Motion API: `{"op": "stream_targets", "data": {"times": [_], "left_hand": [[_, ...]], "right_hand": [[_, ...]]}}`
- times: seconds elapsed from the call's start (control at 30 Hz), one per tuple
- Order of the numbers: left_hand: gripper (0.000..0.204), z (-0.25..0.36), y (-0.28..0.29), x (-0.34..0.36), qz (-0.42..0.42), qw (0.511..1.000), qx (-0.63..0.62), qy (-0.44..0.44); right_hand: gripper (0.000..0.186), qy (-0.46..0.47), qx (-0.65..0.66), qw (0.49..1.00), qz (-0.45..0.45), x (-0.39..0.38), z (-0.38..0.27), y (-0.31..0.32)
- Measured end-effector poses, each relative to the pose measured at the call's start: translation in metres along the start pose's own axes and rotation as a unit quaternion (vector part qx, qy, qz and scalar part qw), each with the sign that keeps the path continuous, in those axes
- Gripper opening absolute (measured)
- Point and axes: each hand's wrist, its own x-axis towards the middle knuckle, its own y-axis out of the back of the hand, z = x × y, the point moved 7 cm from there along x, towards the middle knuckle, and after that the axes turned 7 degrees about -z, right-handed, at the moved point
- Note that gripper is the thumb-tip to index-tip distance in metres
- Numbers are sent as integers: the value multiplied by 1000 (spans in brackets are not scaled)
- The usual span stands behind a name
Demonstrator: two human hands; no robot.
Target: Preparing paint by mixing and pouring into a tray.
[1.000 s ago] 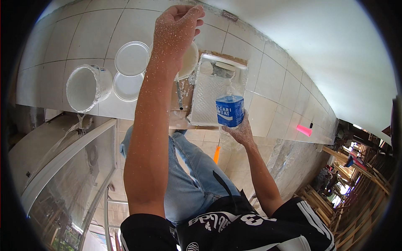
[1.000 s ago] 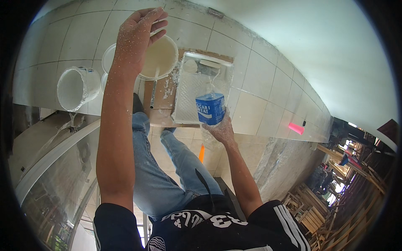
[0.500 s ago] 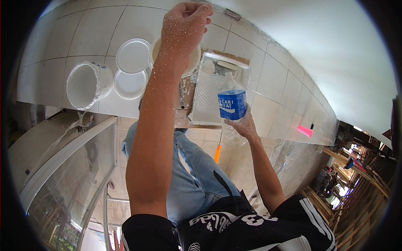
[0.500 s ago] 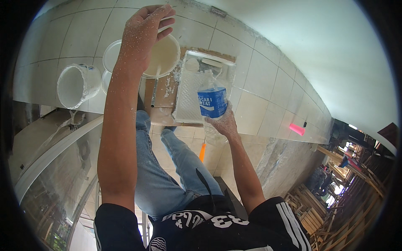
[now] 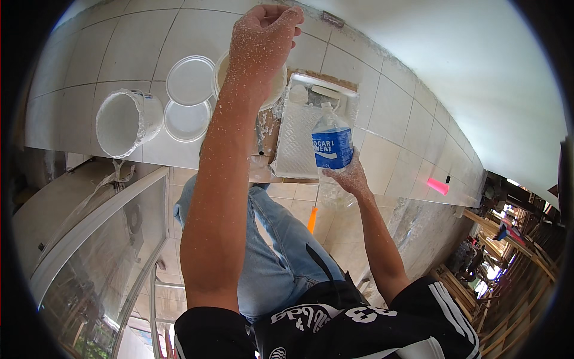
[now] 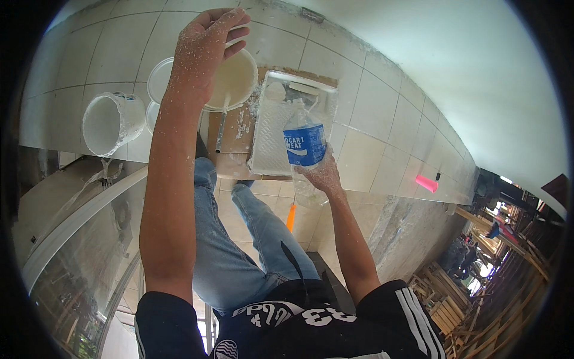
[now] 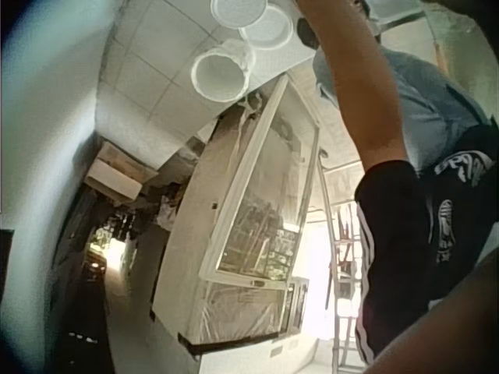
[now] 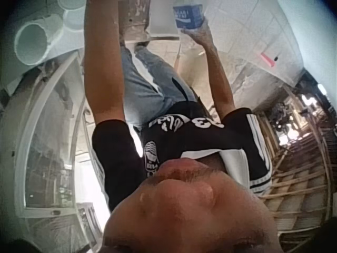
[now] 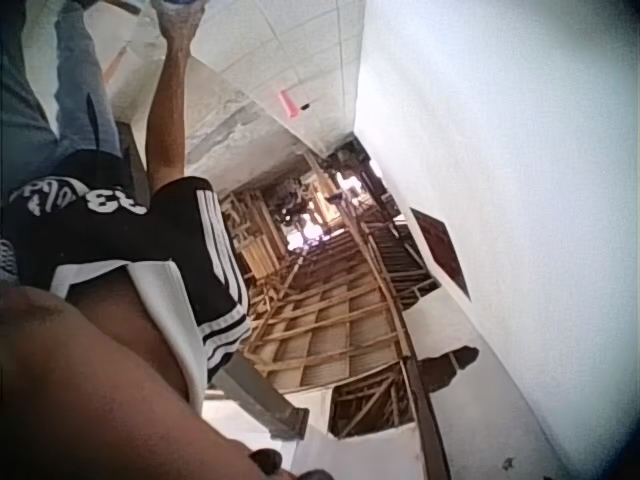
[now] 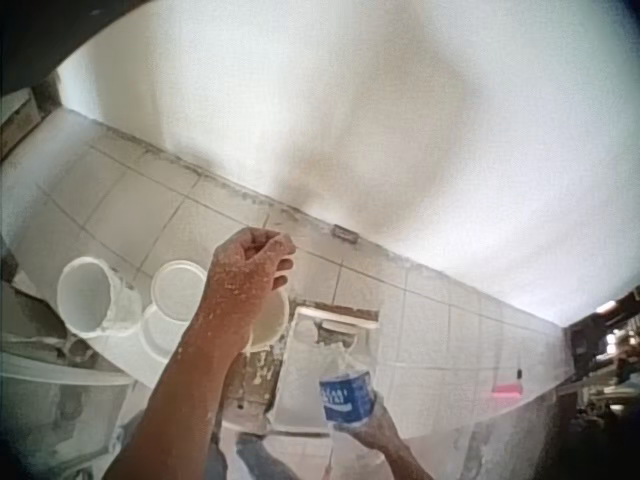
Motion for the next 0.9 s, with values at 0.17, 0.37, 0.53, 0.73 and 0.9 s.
{"op": "stream_targets", "data": {"times": [0.17,0.37,0.53,0.73,0.9], "left_hand": [[32,0,-3,-1,2,1000,12,1],[31,0,-2,-3,4,1000,12,4],[29,-1,-2,-2,-1,1000,8,1],[28,0,-2,-2,-2,1000,10,3],[29,1,0,-3,8,1000,23,-2]], "right_hand": [[86,-7,5,1000,1,0,1,1],[87,-5,8,1000,1,3,5,0],[90,-6,-5,1000,-12,5,2,-1],[97,-8,-21,1000,-19,13,12,-4],[101,-18,-32,999,-25,13,7,-4]]}}
